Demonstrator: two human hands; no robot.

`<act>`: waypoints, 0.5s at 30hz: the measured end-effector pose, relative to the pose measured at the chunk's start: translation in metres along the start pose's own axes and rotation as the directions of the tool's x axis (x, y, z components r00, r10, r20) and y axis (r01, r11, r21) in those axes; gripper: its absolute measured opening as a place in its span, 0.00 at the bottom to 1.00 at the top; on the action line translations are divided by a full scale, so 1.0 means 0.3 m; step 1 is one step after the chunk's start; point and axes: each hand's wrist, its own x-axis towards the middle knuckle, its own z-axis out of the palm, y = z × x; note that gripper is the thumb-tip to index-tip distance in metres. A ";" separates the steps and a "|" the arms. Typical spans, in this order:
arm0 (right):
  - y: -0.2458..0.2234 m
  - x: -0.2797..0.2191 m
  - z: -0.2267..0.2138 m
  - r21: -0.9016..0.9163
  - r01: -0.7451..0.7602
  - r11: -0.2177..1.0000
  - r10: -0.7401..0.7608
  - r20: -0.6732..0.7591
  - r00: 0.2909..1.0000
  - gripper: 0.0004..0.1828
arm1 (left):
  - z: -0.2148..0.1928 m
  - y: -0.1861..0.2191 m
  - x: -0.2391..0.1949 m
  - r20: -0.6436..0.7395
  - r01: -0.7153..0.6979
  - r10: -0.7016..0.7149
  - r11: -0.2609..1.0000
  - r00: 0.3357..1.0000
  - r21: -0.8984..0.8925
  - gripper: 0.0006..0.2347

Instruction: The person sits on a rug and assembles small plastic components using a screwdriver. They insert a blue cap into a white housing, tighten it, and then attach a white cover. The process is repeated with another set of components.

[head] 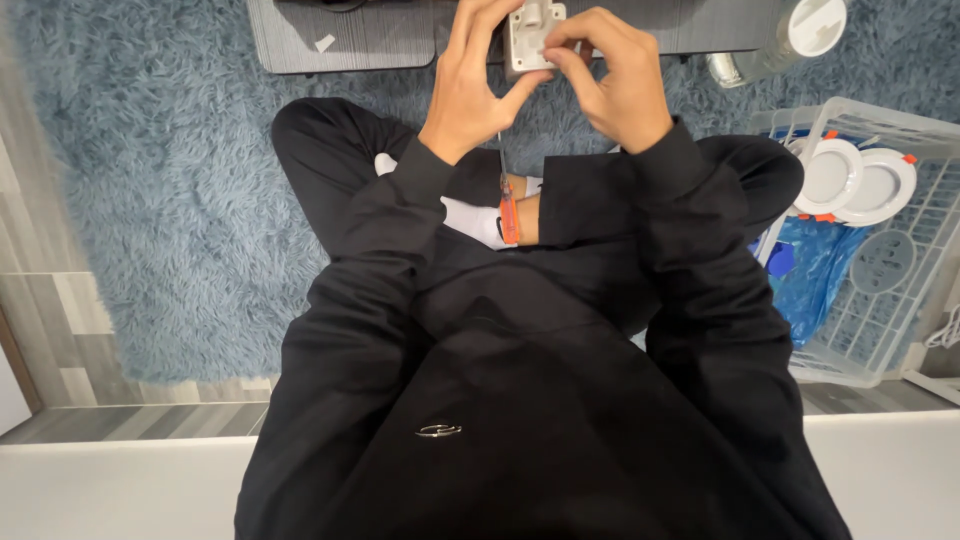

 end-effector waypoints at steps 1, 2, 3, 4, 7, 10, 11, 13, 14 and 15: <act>-0.001 0.008 0.003 0.000 0.000 1.000 0.000 0.000 1.000 0.06 | -0.001 -0.009 -0.001 0.000 0.000 0.000 1.000 1.000 0.000 0.33; -0.002 0.016 0.005 -0.027 0.001 1.000 0.000 0.043 0.999 0.07 | -0.002 -0.017 -0.001 -0.002 -0.003 0.003 1.000 1.000 -0.006 0.34; -0.001 0.028 0.004 -0.054 0.006 0.999 -0.001 0.086 0.996 0.08 | -0.001 -0.026 0.003 -0.006 -0.009 0.009 1.000 1.000 -0.012 0.34; 0.001 0.037 0.004 -0.055 0.009 0.998 -0.004 0.085 0.996 0.08 | -0.004 -0.028 0.007 -0.008 -0.011 0.011 1.000 1.000 -0.012 0.34; 0.005 0.045 0.004 -0.117 0.064 0.991 -0.048 0.129 0.990 0.08 | -0.004 -0.032 0.009 -0.006 -0.017 0.017 1.000 1.000 -0.001 0.33; 0.010 0.049 0.009 -0.129 0.070 0.989 -0.051 0.146 0.988 0.08 | -0.003 -0.032 0.011 -0.031 -0.032 0.032 0.999 0.999 0.013 0.33; 0.012 0.050 0.013 -0.126 0.073 0.989 -0.055 0.141 0.988 0.08 | -0.003 -0.035 0.011 -0.030 -0.033 0.034 0.999 0.999 0.026 0.33; 0.011 0.054 0.019 -0.123 0.078 0.989 -0.061 0.135 0.989 0.08 | -0.007 -0.033 0.015 -0.029 -0.036 0.037 0.999 0.999 0.041 0.33; 0.009 0.055 0.021 -0.123 0.074 0.990 -0.059 0.126 0.990 0.08 | -0.008 -0.028 0.020 -0.033 -0.034 0.036 0.999 0.999 0.038 0.33; 0.006 0.054 0.023 -0.121 0.069 0.990 -0.054 0.117 0.992 0.09 | -0.010 -0.022 0.021 -0.036 -0.031 0.033 0.999 0.999 0.035 0.33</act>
